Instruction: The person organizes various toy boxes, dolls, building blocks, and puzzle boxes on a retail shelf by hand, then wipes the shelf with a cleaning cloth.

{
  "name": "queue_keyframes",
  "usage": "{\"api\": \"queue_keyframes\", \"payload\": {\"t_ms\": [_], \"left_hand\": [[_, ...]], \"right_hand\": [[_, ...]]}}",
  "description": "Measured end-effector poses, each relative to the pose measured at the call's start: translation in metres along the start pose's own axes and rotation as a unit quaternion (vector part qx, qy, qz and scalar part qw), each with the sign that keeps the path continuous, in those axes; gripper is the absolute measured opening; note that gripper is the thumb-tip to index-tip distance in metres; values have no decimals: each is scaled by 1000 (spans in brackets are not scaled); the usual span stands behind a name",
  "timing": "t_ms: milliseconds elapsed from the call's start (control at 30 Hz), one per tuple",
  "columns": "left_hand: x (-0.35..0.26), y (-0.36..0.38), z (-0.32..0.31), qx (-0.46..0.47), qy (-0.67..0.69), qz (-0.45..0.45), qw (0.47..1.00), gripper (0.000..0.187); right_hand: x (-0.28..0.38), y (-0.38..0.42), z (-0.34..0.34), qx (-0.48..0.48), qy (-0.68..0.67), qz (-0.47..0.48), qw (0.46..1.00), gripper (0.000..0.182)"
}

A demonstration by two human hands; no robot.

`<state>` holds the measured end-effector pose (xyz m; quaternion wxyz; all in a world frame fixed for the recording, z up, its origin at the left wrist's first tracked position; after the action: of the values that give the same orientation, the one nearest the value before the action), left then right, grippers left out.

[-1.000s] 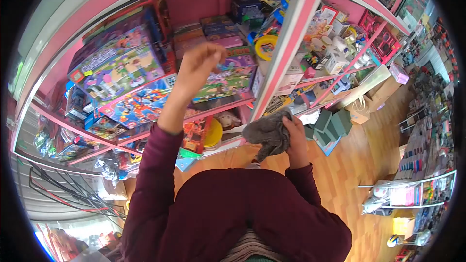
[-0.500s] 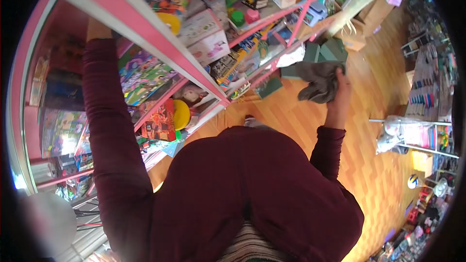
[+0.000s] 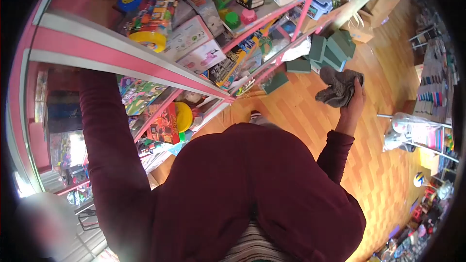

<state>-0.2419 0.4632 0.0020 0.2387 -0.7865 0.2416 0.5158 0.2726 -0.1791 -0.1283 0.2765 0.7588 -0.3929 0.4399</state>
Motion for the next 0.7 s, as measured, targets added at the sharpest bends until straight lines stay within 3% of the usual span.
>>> {"api": "queue_keyframes", "payload": {"t_ms": [67,200,267,300,400,467,533,567,667,700], "left_hand": [[-28,-16,72,1,22,2,1000,34],[-17,-24,63,-10,56,-19,998,33],[-4,-8,3,-18,66,-53,996,33],[-16,50,-25,-25,69,-76,994,33],[-24,40,-73,-49,75,-147,985,32],[-59,6,-45,-61,83,-190,976,32],[-37,91,-124,-69,93,-230,966,31],[-24,129,-163,-73,98,-251,960,31],[-31,159,-197,-88,105,-320,938,31],[-59,131,-171,-94,104,-347,927,31]], "right_hand": [[2,-2,8,-14,1,-2,1000,26],[1,-8,21,-30,17,7,999,29],[-2,-11,16,-3,18,9,1000,30],[-5,-11,13,-6,18,-7,1000,30],[-14,-17,0,15,16,-30,999,29],[-18,-22,-11,32,17,-34,999,29],[-21,-28,-24,26,8,-28,999,30],[-25,-31,-28,-29,26,-31,999,30],[-30,-40,-54,69,12,-61,996,30],[-33,-44,-63,95,7,-60,994,30]]}}
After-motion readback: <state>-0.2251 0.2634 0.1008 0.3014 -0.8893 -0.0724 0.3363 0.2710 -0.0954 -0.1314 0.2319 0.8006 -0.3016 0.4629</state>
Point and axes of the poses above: each hand's wrist, its own y-axis away from the middle knuckle, its own z-axis out of the back of the hand, x = y × z, the point moved 4 cm from there along -y, towards the middle knuckle, and after that the axes turned 7 degrees about x, right-handed, at the moved point
